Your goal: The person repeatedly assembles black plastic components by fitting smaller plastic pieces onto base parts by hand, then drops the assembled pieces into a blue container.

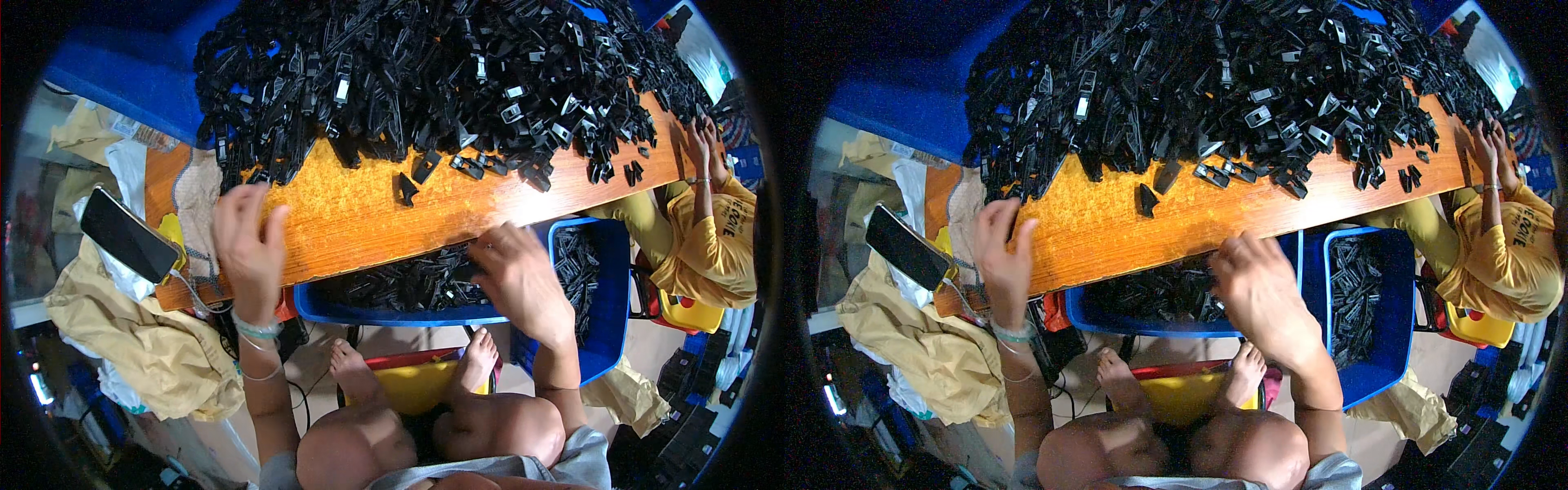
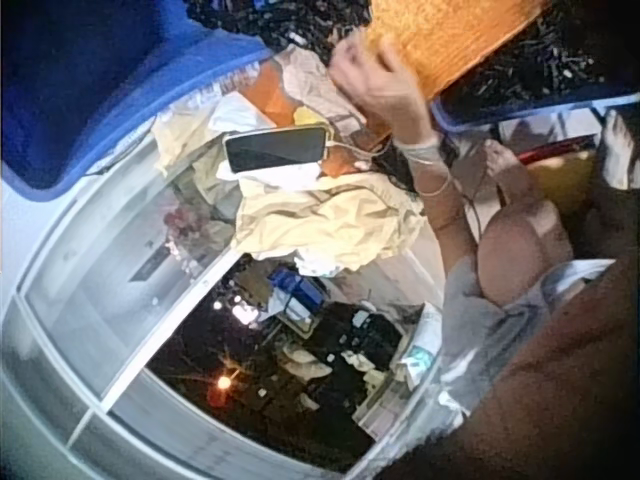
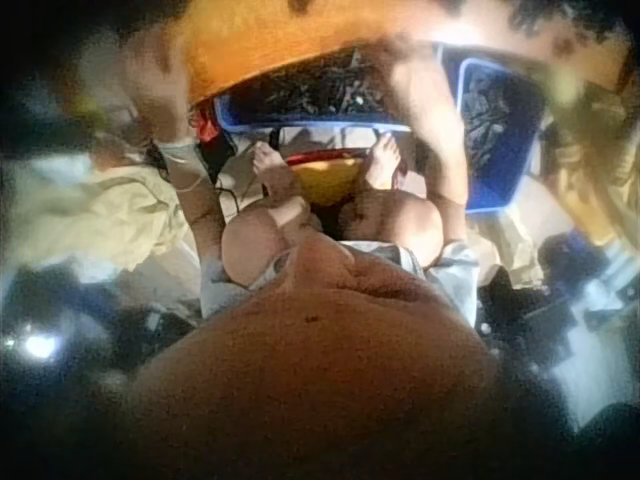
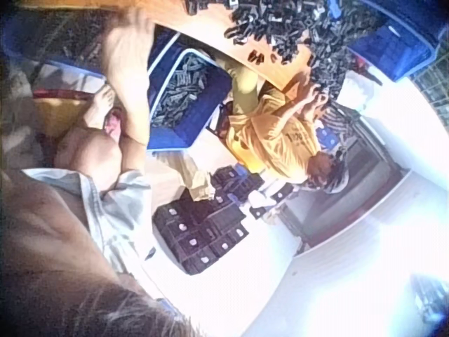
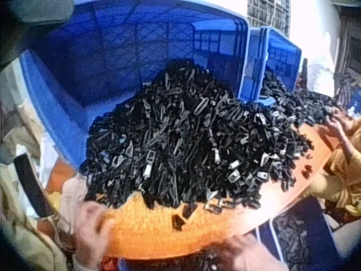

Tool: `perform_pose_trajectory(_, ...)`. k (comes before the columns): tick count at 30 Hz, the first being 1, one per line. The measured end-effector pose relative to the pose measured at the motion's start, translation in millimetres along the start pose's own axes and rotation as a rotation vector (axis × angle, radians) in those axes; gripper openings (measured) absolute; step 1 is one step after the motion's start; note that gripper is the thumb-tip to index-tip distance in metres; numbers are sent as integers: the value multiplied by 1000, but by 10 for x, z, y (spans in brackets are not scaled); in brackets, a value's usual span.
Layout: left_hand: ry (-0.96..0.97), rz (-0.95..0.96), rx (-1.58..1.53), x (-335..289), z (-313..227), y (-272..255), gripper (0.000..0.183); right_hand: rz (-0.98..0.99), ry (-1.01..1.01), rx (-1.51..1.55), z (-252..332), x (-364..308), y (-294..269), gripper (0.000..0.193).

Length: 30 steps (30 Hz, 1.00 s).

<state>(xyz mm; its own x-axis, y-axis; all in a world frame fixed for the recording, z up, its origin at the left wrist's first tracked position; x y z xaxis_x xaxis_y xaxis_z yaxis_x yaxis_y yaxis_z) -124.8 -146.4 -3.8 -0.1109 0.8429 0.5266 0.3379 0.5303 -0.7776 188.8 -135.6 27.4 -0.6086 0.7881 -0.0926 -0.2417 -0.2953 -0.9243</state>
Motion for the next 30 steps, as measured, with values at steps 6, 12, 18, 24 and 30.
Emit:
perform_pose_trajectory(6,-16,6,74,-21,-35,163,24,-496,-6,291,26,470,232,16)
perform_pose_trajectory(12,196,107,-253,-163,-543,398,16,-604,8,258,103,855,552,23)
perform_pose_trajectory(18,465,98,-150,-396,-638,432,19,-535,89,248,57,728,501,22)
perform_pose_trajectory(24,180,38,-311,-336,-644,345,20,-487,-66,151,-34,606,365,34)
perform_pose_trajectory(30,101,204,-457,-279,-550,348,23,-259,40,1235,144,652,540,24)
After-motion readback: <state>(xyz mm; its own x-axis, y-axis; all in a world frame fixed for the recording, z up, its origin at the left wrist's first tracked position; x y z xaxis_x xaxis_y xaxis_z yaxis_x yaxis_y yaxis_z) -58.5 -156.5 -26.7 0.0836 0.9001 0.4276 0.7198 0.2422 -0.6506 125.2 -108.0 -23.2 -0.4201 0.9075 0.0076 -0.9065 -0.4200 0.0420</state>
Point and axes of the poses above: each hand's wrist, its own x-axis towards the middle knuckle, its own y-axis out of the palm, z = x × y, the point moved 1 cm from there along x, towards the middle knuckle, and after that the axes turned 1 degree about z, right-handed, at the moved point
